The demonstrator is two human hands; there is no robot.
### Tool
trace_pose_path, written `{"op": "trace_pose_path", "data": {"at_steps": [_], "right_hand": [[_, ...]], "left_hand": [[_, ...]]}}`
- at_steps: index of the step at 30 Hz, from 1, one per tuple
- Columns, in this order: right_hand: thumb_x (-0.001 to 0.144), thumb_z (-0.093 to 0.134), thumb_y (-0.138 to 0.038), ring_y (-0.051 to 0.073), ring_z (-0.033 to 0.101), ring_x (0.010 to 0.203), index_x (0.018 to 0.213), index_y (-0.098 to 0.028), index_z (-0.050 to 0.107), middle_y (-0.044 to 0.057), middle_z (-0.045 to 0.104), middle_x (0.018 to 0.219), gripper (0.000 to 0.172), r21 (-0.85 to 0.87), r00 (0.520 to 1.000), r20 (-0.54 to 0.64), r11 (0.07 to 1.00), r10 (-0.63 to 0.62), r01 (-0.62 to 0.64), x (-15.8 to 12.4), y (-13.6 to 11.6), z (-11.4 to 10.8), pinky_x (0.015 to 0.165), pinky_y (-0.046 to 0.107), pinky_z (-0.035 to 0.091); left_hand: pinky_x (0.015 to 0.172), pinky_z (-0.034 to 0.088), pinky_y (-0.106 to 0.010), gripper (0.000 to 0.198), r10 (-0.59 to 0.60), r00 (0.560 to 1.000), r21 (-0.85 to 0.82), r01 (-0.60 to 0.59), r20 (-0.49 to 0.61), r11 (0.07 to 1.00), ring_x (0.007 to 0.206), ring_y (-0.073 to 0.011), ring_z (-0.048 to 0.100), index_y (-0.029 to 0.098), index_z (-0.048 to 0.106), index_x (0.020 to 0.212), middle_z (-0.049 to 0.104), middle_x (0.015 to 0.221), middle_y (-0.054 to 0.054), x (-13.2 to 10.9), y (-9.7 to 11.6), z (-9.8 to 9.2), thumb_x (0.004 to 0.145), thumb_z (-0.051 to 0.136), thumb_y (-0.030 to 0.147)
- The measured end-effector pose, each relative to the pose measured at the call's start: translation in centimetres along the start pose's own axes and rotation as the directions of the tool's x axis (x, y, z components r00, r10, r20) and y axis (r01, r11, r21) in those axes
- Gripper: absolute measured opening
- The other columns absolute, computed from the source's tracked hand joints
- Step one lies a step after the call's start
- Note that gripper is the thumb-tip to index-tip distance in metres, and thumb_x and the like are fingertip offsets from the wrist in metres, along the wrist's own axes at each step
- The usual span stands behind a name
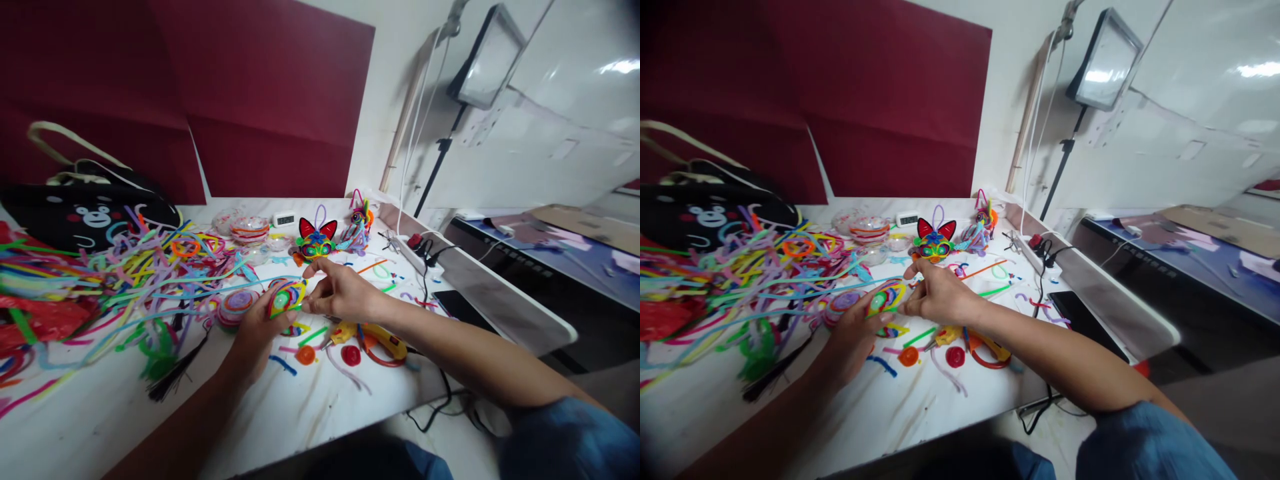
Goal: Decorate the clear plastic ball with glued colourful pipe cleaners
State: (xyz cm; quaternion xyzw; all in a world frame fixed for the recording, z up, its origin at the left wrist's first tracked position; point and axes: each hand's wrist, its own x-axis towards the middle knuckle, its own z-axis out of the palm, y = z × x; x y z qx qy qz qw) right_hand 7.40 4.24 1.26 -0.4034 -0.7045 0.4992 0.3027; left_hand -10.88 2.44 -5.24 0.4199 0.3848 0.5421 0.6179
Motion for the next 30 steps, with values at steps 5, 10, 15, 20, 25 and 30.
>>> {"op": "trace_pose_path", "data": {"at_steps": [5, 10, 15, 20, 25, 30], "right_hand": [[0.069, 0.08, -0.024, 0.007, 0.051, 0.051, 0.103, -0.022, 0.045, -0.008, 0.064, 0.063, 0.049, 0.018, 1.0, 0.011, 1.0, 0.003, -0.003, -0.1, -0.3, 0.2, 0.053, 0.018, 0.041], [0.068, 0.083, -0.031, 0.008, 0.052, 0.052, 0.106, -0.023, 0.045, -0.006, 0.065, 0.067, 0.054, 0.032, 1.0, 0.013, 0.999, 0.02, -0.02, -0.3, 0.1, 0.3, 0.052, 0.018, 0.04], [0.067, 0.084, -0.034, 0.008, 0.05, 0.052, 0.107, -0.023, 0.047, -0.008, 0.062, 0.065, 0.055, 0.026, 1.0, -0.003, 0.999, 0.021, -0.021, -0.3, 0.6, 0.4, 0.05, 0.019, 0.038], [0.062, 0.085, -0.033, 0.008, 0.047, 0.047, 0.103, -0.022, 0.046, -0.009, 0.06, 0.058, 0.058, 0.107, 0.998, -0.006, 0.992, 0.062, -0.061, 0.1, 0.2, 0.2, 0.049, 0.02, 0.038], [0.054, 0.088, -0.03, 0.01, 0.053, 0.051, 0.102, -0.021, 0.044, -0.008, 0.065, 0.058, 0.065, 0.185, 0.992, -0.013, 0.976, 0.123, -0.118, 0.3, -0.8, -0.9, 0.051, 0.021, 0.042], [0.054, 0.088, -0.025, 0.008, 0.054, 0.049, 0.103, -0.02, 0.046, -0.004, 0.071, 0.065, 0.065, 0.204, 0.985, 0.008, 0.964, 0.17, -0.168, 0.5, -0.9, -2.1, 0.047, 0.018, 0.034]], "left_hand": [[0.083, 0.055, -0.035, 0.086, -0.006, 1.0, -0.006, 0.006, -0.006, 1.0, 0.115, -0.033, 0.062, 0.016, 0.05, 0.14, 0.067, 0.127, -0.012, -0.3, 0.2, 0.0, 0.061, 0.083, 0.029], [0.088, 0.053, -0.03, 0.09, 0.016, 0.999, -0.009, -0.016, -0.031, 1.0, 0.119, -0.0317, 0.06, 0.013, 0.052, 0.137, 0.067, 0.127, -0.013, -0.3, 0.2, -0.1, 0.055, 0.087, 0.03], [0.077, 0.054, -0.029, 0.089, 0.019, 0.999, 0.06, -0.017, -0.036, 0.998, 0.107, -0.0283, 0.065, 0.014, 0.05, 0.14, 0.068, 0.123, -0.012, -0.5, 0.5, 0.0, 0.059, 0.085, 0.028], [0.066, 0.052, -0.025, 0.09, -0.023, 1.0, 0.032, 0.023, 0.001, 0.999, 0.105, -0.0271, 0.064, 0.017, 0.049, 0.14, 0.067, 0.123, -0.011, -0.8, 0.8, 0.1, 0.058, 0.085, 0.026], [0.087, 0.052, -0.033, 0.062, -0.005, 0.978, -0.216, 0.051, 0.208, 0.975, 0.117, -0.0289, 0.06, 0.018, 0.058, 0.13, 0.066, 0.125, -0.011, -0.8, 1.7, 0.5, 0.071, 0.074, 0.029], [0.094, 0.051, -0.039, 0.041, -0.032, 0.966, -0.274, 0.105, 0.258, 0.956, 0.119, -0.0293, 0.059, 0.017, 0.063, 0.121, 0.065, 0.127, -0.013, -0.7, 2.1, 0.6, 0.082, 0.066, 0.03]]}}
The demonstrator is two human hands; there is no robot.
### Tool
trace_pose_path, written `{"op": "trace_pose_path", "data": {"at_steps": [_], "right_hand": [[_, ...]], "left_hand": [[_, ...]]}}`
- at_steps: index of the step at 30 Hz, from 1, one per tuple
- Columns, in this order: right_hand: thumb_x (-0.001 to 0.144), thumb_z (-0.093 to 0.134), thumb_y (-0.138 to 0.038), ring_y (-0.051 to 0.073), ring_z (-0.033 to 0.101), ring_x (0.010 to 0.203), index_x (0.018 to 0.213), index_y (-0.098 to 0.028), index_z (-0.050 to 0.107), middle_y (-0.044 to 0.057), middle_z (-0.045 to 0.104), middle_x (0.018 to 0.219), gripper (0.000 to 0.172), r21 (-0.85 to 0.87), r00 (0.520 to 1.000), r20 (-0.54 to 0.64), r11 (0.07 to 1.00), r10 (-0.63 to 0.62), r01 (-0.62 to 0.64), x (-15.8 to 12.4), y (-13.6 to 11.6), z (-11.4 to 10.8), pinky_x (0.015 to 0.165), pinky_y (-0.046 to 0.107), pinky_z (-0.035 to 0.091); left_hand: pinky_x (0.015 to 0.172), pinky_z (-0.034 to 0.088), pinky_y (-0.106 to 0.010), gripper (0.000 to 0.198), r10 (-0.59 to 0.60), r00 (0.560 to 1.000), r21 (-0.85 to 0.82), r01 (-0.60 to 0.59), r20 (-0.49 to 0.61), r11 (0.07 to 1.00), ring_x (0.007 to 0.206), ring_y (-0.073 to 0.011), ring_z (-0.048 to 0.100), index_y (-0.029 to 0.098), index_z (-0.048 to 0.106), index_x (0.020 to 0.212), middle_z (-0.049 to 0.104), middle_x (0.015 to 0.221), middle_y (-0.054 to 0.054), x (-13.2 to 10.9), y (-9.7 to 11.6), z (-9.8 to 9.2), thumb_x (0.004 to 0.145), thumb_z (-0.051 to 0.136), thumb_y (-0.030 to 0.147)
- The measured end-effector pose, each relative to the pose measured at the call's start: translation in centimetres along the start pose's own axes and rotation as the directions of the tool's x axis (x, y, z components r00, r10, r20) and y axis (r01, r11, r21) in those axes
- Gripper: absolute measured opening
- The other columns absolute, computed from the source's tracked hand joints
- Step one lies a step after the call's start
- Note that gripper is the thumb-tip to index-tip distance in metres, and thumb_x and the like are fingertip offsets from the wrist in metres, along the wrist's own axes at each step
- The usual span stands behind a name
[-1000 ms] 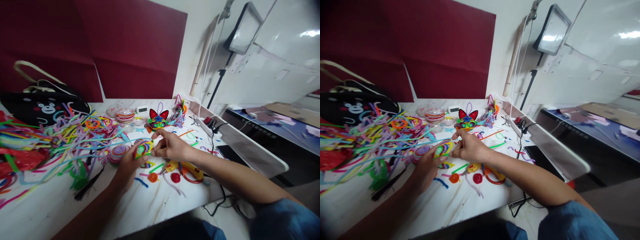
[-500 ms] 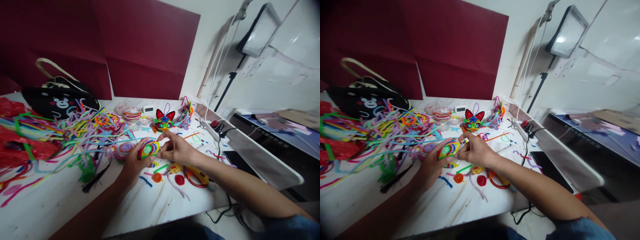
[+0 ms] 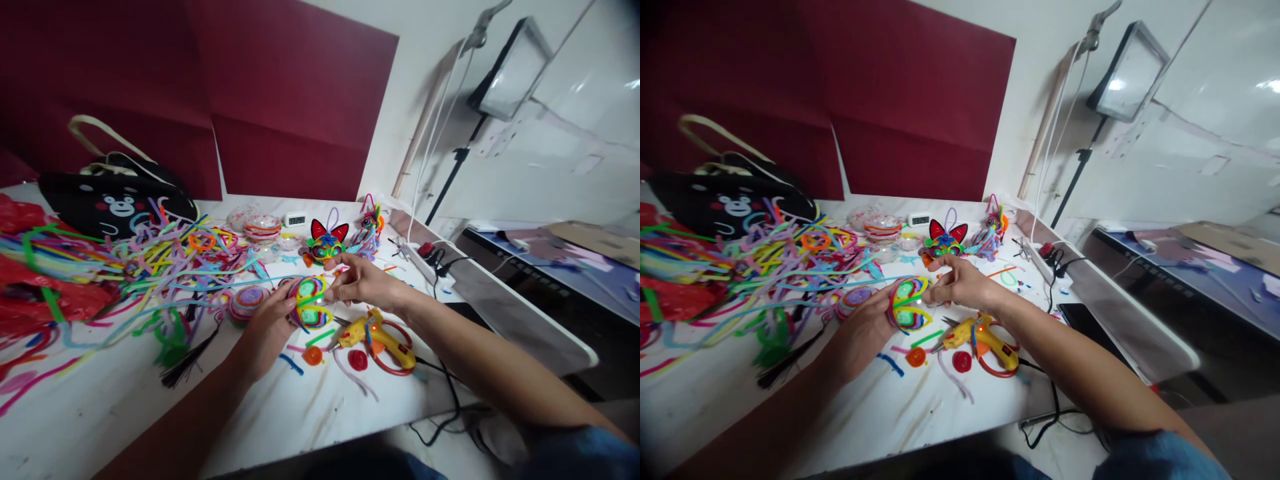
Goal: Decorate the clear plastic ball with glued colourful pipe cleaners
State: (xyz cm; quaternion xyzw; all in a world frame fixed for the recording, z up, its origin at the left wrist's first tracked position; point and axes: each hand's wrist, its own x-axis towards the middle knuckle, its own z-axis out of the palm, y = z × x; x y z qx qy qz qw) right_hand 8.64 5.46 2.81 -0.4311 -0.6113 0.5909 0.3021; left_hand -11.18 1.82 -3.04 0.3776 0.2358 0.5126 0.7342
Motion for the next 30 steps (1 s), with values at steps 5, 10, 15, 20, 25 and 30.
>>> {"op": "trace_pose_path", "data": {"at_steps": [5, 10, 15, 20, 25, 30], "right_hand": [[0.062, 0.085, -0.027, 0.006, 0.049, 0.045, 0.106, -0.02, 0.048, -0.004, 0.072, 0.068, 0.058, -0.043, 0.996, 0.084, 0.999, 0.022, -0.018, 0.6, 0.6, -0.9, 0.044, 0.016, 0.031], [0.063, 0.087, -0.027, 0.005, 0.048, 0.046, 0.111, -0.019, 0.05, -0.004, 0.07, 0.067, 0.062, -0.064, 0.974, 0.219, 0.997, 0.065, -0.052, 1.5, 0.5, -1.6, 0.044, 0.015, 0.031], [0.061, 0.088, -0.026, 0.005, 0.05, 0.046, 0.114, -0.018, 0.048, -0.005, 0.068, 0.063, 0.067, -0.049, 0.938, 0.332, 0.995, 0.1, -0.089, 2.8, 0.4, -2.5, 0.042, 0.014, 0.03], [0.063, 0.085, -0.024, 0.005, 0.048, 0.044, 0.117, -0.019, 0.048, -0.005, 0.069, 0.065, 0.066, -0.11, 0.886, 0.451, 0.992, 0.109, -0.066, 4.1, 0.7, -3.3, 0.041, 0.013, 0.03], [0.059, 0.089, -0.026, 0.008, 0.057, 0.052, 0.115, -0.019, 0.049, -0.005, 0.069, 0.068, 0.069, -0.192, 0.822, 0.551, 0.98, 0.142, -0.041, 4.9, 0.5, -3.0, 0.046, 0.015, 0.036], [0.058, 0.088, -0.023, 0.009, 0.055, 0.051, 0.114, -0.019, 0.049, -0.005, 0.069, 0.065, 0.068, -0.253, 0.773, 0.609, 0.967, 0.18, -0.025, 5.4, 0.2, -2.0, 0.047, 0.015, 0.033]], "left_hand": [[0.084, 0.055, -0.039, 0.045, -0.067, 0.982, 0.001, 0.068, -0.176, 0.998, 0.112, -0.0275, 0.063, 0.022, 0.06, 0.122, 0.064, 0.128, -0.01, 0.0, -0.4, -0.6, 0.081, 0.069, 0.035], [0.083, 0.056, -0.042, 0.055, -0.169, 0.961, 0.001, 0.173, -0.219, 0.985, 0.108, -0.0285, 0.065, 0.023, 0.054, 0.132, 0.065, 0.127, -0.011, 0.1, -0.4, -0.7, 0.08, 0.068, 0.036], [0.083, 0.057, -0.043, 0.058, -0.221, 0.955, 0.035, 0.233, -0.2, 0.972, 0.106, -0.029, 0.067, 0.024, 0.053, 0.135, 0.066, 0.125, -0.012, 0.2, -0.3, -0.6, 0.081, 0.067, 0.039], [0.068, 0.059, -0.039, 0.036, -0.26, 0.953, 0.111, 0.278, -0.153, 0.954, 0.088, -0.0263, 0.071, 0.021, 0.061, 0.11, 0.069, 0.116, -0.011, 0.2, -0.6, -1.1, 0.081, 0.069, 0.04], [0.066, 0.058, -0.037, 0.03, -0.24, 0.96, 0.137, 0.26, -0.146, 0.956, 0.08, -0.0231, 0.069, 0.017, 0.061, 0.091, 0.071, 0.1, -0.009, 0.3, -0.9, -1.4, 0.08, 0.071, 0.043], [0.063, 0.057, -0.034, 0.03, -0.223, 0.968, 0.226, 0.244, -0.113, 0.943, 0.077, -0.0228, 0.068, 0.018, 0.063, 0.094, 0.071, 0.093, -0.008, 0.2, -0.8, -1.2, 0.079, 0.071, 0.043]]}}
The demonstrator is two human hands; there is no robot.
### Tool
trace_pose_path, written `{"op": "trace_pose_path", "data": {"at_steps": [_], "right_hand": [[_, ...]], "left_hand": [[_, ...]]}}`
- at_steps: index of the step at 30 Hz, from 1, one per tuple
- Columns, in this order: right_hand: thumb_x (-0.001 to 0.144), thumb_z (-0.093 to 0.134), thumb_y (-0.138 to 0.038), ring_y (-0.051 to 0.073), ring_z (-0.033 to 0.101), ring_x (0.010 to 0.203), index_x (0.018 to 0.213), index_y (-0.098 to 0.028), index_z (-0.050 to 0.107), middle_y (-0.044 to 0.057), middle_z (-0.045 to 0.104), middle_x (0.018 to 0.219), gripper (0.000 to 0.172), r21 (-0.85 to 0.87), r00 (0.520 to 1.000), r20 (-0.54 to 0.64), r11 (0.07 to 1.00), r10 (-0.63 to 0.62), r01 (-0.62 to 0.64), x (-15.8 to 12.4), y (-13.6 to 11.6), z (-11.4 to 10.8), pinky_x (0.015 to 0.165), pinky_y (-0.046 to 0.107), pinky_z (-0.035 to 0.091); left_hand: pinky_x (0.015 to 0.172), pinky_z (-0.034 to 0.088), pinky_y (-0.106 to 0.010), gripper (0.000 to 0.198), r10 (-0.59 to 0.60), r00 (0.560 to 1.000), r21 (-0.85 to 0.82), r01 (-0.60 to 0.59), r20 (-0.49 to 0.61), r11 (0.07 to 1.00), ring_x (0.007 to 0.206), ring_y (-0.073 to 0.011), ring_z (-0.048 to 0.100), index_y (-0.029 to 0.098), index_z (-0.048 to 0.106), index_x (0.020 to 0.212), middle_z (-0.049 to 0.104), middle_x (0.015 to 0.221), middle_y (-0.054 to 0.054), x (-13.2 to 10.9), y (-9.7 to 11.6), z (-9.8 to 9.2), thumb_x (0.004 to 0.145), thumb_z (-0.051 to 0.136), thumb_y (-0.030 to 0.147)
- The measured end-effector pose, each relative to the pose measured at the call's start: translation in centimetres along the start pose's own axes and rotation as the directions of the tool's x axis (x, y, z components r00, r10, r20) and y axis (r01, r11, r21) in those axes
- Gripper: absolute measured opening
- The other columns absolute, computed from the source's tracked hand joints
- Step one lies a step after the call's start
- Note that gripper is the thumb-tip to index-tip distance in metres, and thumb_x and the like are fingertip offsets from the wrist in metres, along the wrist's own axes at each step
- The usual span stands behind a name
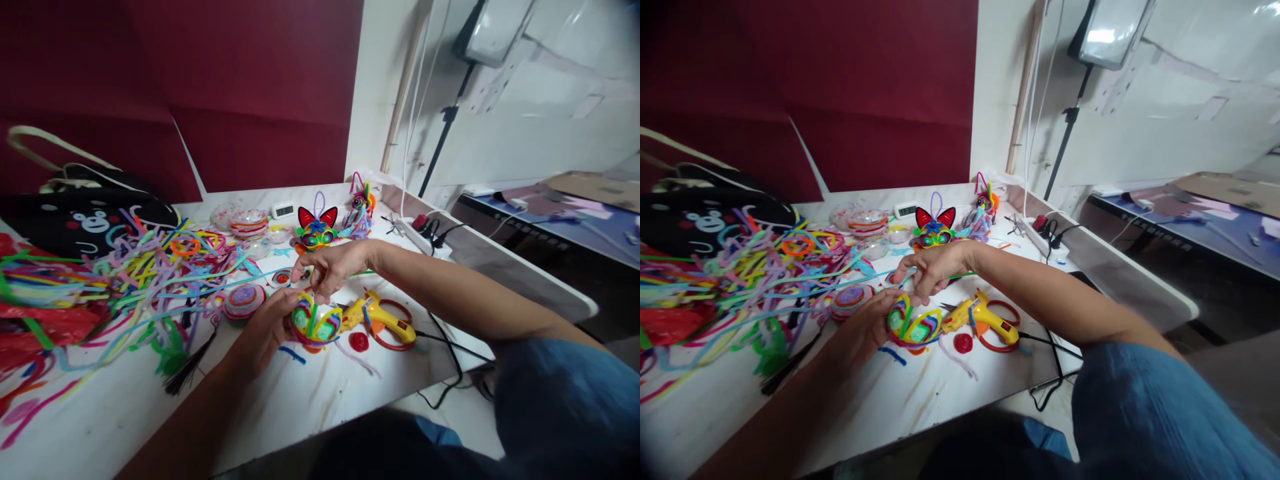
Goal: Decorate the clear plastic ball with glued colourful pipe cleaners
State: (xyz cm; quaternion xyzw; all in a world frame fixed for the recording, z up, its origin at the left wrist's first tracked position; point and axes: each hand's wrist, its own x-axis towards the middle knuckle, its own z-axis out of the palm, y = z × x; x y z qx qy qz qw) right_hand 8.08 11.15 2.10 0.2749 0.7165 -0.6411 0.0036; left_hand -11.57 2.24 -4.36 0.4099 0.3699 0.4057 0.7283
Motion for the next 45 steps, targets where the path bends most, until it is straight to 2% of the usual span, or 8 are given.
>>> {"op": "trace_pose_path", "data": {"at_steps": [20, 25, 28, 31, 35, 38, 41, 45], "right_hand": [[0.055, 0.087, -0.021, 0.008, 0.054, 0.047, 0.108, -0.021, 0.046, -0.006, 0.07, 0.066, 0.067, -0.006, 0.997, 0.037, 0.998, 0.07, -0.069, 1.9, -0.1, 0.7, 0.044, 0.017, 0.027], [0.063, 0.084, -0.027, 0.012, 0.064, 0.065, 0.1, -0.02, 0.054, -0.004, 0.069, 0.073, 0.048, -0.177, 0.988, -0.148, 0.984, -0.036, 0.009, 1.1, -0.9, 0.5, 0.057, 0.021, 0.045], [0.068, 0.081, -0.026, 0.015, 0.065, 0.082, 0.094, -0.016, 0.059, 0.002, 0.069, 0.09, 0.035, -0.452, 0.81, -0.474, 0.885, -0.345, 0.112, -1.5, -1.5, 1.2, 0.073, 0.025, 0.049], [0.08, 0.072, -0.029, 0.016, 0.064, 0.082, 0.095, -0.016, 0.061, 0.004, 0.069, 0.092, 0.023, -0.62, 0.615, -0.614, 0.784, -0.494, 0.01, -5.5, -1.1, 3.4, 0.075, 0.027, 0.048], [0.088, 0.063, -0.027, 0.017, 0.064, 0.073, 0.095, -0.017, 0.065, 0.005, 0.07, 0.085, 0.012, -0.593, 0.674, -0.718, 0.661, -0.175, -0.46, -9.6, 1.5, 8.0, 0.067, 0.027, 0.043], [0.09, 0.06, -0.034, 0.024, 0.066, 0.081, 0.103, -0.016, 0.065, 0.011, 0.071, 0.098, 0.023, -0.501, 0.613, -0.784, 0.484, 0.097, -0.717, -10.4, 3.7, 10.5, 0.066, 0.03, 0.04], [0.09, 0.057, -0.037, 0.025, 0.066, 0.083, 0.108, -0.014, 0.062, 0.014, 0.069, 0.105, 0.03, -0.427, 0.555, -0.814, 0.47, 0.172, -0.772, -10.2, 5.5, 11.3, 0.066, 0.03, 0.039], [0.084, 0.06, -0.032, 0.022, 0.062, 0.08, 0.103, -0.015, 0.063, 0.01, 0.068, 0.098, 0.025, -0.385, 0.562, -0.81, 0.57, 0.17, -0.726, -10.1, 7.0, 10.6, 0.066, 0.03, 0.037]], "left_hand": [[0.071, 0.055, -0.031, 0.035, -0.003, 1.0, 0.099, 0.003, -0.001, 0.995, 0.083, -0.0229, 0.071, 0.017, 0.069, 0.089, 0.074, 0.097, -0.008, -0.4, 0.0, 0.6, 0.06, 0.085, 0.025], [0.066, 0.055, -0.029, 0.036, -0.057, 0.998, 0.074, 0.057, -0.005, 0.996, 0.067, -0.0176, 0.068, 0.017, 0.063, 0.087, 0.069, 0.077, -0.001, -0.1, -0.1, 0.2, 0.06, 0.085, 0.025], [0.062, 0.055, -0.028, 0.035, -0.058, 0.998, 0.032, 0.058, -0.019, 0.998, 0.061, -0.016, 0.066, 0.017, 0.062, 0.085, 0.066, 0.068, 0.002, 0.0, 0.0, 0.1, 0.06, 0.084, 0.024], [0.063, 0.056, -0.028, 0.034, -0.014, 0.999, -0.013, 0.014, -0.045, 1.0, 0.066, -0.0173, 0.068, 0.016, 0.063, 0.085, 0.07, 0.074, -0.001, -0.1, 0.4, 0.2, 0.06, 0.085, 0.023], [0.068, 0.058, -0.028, 0.032, 0.018, 0.997, -0.078, -0.024, -0.077, 0.997, 0.07, -0.018, 0.07, 0.016, 0.064, 0.082, 0.073, 0.079, -0.003, 0.0, 0.9, 0.3, 0.059, 0.085, 0.023], [0.069, 0.058, -0.027, 0.03, 0.052, 0.99, -0.15, -0.072, -0.134, 0.986, 0.069, -0.0165, 0.069, 0.018, 0.064, 0.079, 0.073, 0.077, -0.001, 0.1, 0.9, 0.2, 0.059, 0.085, 0.021], [0.068, 0.058, -0.026, 0.022, 0.069, 0.982, -0.196, -0.103, -0.174, 0.975, 0.068, -0.016, 0.068, 0.019, 0.064, 0.075, 0.072, 0.075, 0.0, 0.3, 0.9, 0.1, 0.063, 0.083, 0.022], [0.075, 0.06, -0.032, 0.019, 0.072, 0.974, -0.215, -0.119, -0.213, 0.969, 0.077, -0.0194, 0.071, 0.016, 0.066, 0.079, 0.075, 0.083, -0.003, 0.3, 1.1, 0.2, 0.066, 0.079, 0.022]]}}
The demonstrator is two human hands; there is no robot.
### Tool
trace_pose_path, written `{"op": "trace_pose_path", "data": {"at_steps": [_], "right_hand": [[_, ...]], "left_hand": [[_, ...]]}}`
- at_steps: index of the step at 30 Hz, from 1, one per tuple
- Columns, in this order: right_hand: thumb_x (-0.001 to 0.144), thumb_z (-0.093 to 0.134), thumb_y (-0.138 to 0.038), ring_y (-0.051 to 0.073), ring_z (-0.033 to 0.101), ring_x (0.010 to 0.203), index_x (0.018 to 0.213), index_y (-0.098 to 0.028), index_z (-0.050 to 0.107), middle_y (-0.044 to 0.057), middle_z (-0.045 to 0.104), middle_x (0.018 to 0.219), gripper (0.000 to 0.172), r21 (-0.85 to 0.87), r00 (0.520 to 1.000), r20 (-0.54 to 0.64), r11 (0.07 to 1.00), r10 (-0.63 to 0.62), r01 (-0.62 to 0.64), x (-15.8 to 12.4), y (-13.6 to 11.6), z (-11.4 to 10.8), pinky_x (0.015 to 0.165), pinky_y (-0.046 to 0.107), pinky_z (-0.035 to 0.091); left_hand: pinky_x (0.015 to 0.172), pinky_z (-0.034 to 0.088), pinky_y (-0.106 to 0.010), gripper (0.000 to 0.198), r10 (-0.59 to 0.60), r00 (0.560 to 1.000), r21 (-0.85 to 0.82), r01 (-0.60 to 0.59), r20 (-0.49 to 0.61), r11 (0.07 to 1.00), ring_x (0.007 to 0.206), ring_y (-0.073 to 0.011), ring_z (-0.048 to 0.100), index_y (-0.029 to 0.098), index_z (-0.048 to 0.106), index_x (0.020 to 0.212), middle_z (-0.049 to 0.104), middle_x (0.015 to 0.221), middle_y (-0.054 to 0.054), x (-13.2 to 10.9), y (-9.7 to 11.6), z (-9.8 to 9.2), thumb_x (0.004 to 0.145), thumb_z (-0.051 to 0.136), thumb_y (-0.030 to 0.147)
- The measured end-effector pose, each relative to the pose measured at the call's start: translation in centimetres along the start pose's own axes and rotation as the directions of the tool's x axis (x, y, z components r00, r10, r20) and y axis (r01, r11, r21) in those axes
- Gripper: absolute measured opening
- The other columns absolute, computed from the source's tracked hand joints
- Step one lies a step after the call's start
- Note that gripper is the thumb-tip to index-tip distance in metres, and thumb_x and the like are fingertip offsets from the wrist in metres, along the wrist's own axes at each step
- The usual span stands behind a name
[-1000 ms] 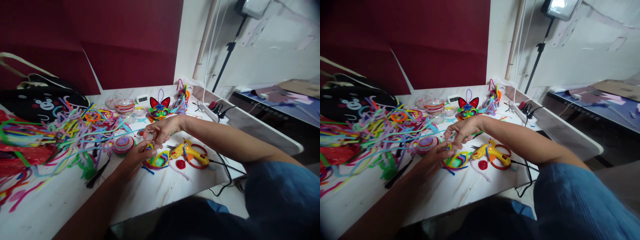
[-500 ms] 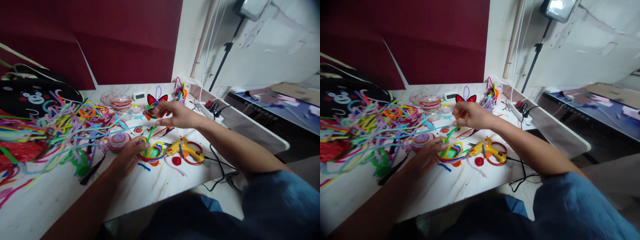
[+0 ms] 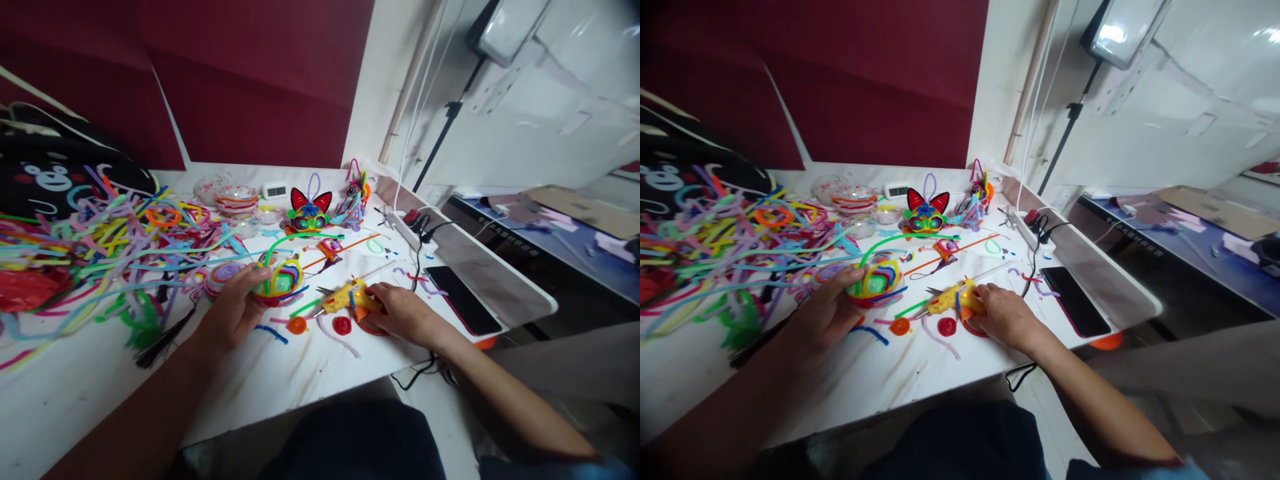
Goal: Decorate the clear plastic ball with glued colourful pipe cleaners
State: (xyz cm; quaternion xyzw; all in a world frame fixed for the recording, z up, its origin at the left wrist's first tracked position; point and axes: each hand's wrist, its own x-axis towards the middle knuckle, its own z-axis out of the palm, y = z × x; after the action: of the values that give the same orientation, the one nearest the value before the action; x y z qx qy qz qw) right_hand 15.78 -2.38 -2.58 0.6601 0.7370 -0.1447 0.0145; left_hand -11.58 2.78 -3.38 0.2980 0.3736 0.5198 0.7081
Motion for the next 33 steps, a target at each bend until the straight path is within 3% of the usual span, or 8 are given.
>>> {"op": "trace_pose_path", "data": {"at_steps": [6, 11, 13, 16, 21, 25, 31, 33], "right_hand": [[0.086, 0.057, -0.032, 0.017, 0.055, 0.071, 0.094, -0.017, 0.059, 0.004, 0.063, 0.083, 0.018, 0.359, 0.998, -0.028, 0.931, -0.06, 0.066, 0.4, 1.9, 0.5, 0.064, 0.029, 0.039], [0.086, 0.064, -0.046, 0.016, 0.059, 0.075, 0.105, -0.019, 0.061, 0.005, 0.067, 0.094, 0.034, 0.773, 0.994, -0.068, 0.625, -0.089, 0.108, -0.8, 1.7, -0.2, 0.062, 0.025, 0.044], [0.084, 0.068, -0.048, 0.018, 0.063, 0.09, 0.111, -0.022, 0.064, 0.006, 0.069, 0.107, 0.038, 0.838, 0.989, -0.102, 0.526, -0.108, 0.144, -1.4, 1.1, -0.5, 0.074, 0.025, 0.049], [0.086, 0.069, -0.047, 0.019, 0.062, 0.104, 0.115, -0.025, 0.066, 0.005, 0.069, 0.114, 0.037, 0.864, 0.979, -0.17, 0.46, -0.113, 0.203, -1.9, 0.2, -0.5, 0.087, 0.024, 0.049], [0.076, 0.081, -0.041, 0.016, 0.065, 0.092, 0.106, -0.025, 0.069, 0.003, 0.071, 0.102, 0.036, 0.91, 0.951, -0.287, 0.344, 0.116, 0.233, -1.8, -1.1, 1.0, 0.077, 0.02, 0.052], [0.067, 0.087, -0.036, 0.011, 0.058, 0.062, 0.073, -0.018, 0.062, -0.001, 0.063, 0.068, 0.032, 0.905, 0.919, -0.321, 0.359, 0.23, 0.226, -1.3, -1.8, 1.8, 0.053, 0.018, 0.048], [0.074, 0.08, -0.035, 0.015, 0.063, 0.059, 0.086, -0.02, 0.064, 0.002, 0.068, 0.072, 0.026, 0.803, 0.833, -0.483, 0.517, 0.27, 0.297, -1.2, -2.2, 1.6, 0.048, 0.022, 0.05], [0.077, 0.077, -0.033, 0.016, 0.065, 0.06, 0.087, -0.02, 0.062, 0.002, 0.069, 0.074, 0.022, 0.77, 0.848, -0.491, 0.554, 0.2, 0.316, -1.6, -2.4, 1.6, 0.05, 0.023, 0.052]], "left_hand": [[0.074, 0.059, -0.031, 0.018, 0.037, 0.999, -0.131, -0.034, 0.023, 0.991, 0.072, -0.0173, 0.07, 0.015, 0.068, 0.079, 0.074, 0.077, -0.001, 0.1, -0.2, -0.3, 0.066, 0.08, 0.019], [0.085, 0.059, -0.038, 0.015, 0.033, 0.999, -0.189, -0.027, 0.031, 0.982, 0.088, -0.0223, 0.072, 0.016, 0.07, 0.085, 0.077, 0.089, -0.005, 0.0, -0.4, -0.3, 0.072, 0.076, 0.018], [0.087, 0.059, -0.042, 0.016, 0.02, 1.0, -0.19, -0.023, -0.013, 0.982, 0.093, -0.025, 0.072, 0.016, 0.07, 0.086, 0.077, 0.094, -0.007, -0.1, -0.5, -0.3, 0.072, 0.076, 0.017], [0.087, 0.059, -0.042, 0.014, 0.02, 1.0, -0.19, -0.022, -0.016, 0.982, 0.094, -0.027, 0.073, 0.016, 0.069, 0.083, 0.078, 0.094, -0.007, -0.1, -0.6, -0.3, 0.071, 0.076, 0.019], [0.08, 0.06, -0.036, 0.019, 0.042, 0.999, -0.187, -0.039, 0.014, 0.982, 0.088, -0.0257, 0.073, 0.016, 0.072, 0.086, 0.078, 0.085, -0.006, 0.1, -0.7, -0.3, 0.068, 0.077, 0.02], [0.077, 0.06, -0.035, 0.019, 0.051, 0.999, -0.195, -0.048, 0.009, 0.98, 0.084, -0.0253, 0.073, 0.017, 0.072, 0.083, 0.077, 0.083, -0.005, 0.1, -0.7, -0.3, 0.066, 0.08, 0.02], [0.084, 0.058, -0.034, 0.011, 0.085, 0.996, -0.23, -0.085, -0.01, 0.969, 0.089, -0.025, 0.072, 0.018, 0.071, 0.073, 0.076, 0.08, -0.005, 0.0, -0.6, -0.3, 0.067, 0.079, 0.018], [0.084, 0.057, -0.034, 0.011, 0.086, 0.996, -0.233, -0.087, -0.013, 0.968, 0.087, -0.0243, 0.072, 0.018, 0.071, 0.073, 0.076, 0.08, -0.005, 0.1, -0.6, -0.2, 0.066, 0.079, 0.018]]}}
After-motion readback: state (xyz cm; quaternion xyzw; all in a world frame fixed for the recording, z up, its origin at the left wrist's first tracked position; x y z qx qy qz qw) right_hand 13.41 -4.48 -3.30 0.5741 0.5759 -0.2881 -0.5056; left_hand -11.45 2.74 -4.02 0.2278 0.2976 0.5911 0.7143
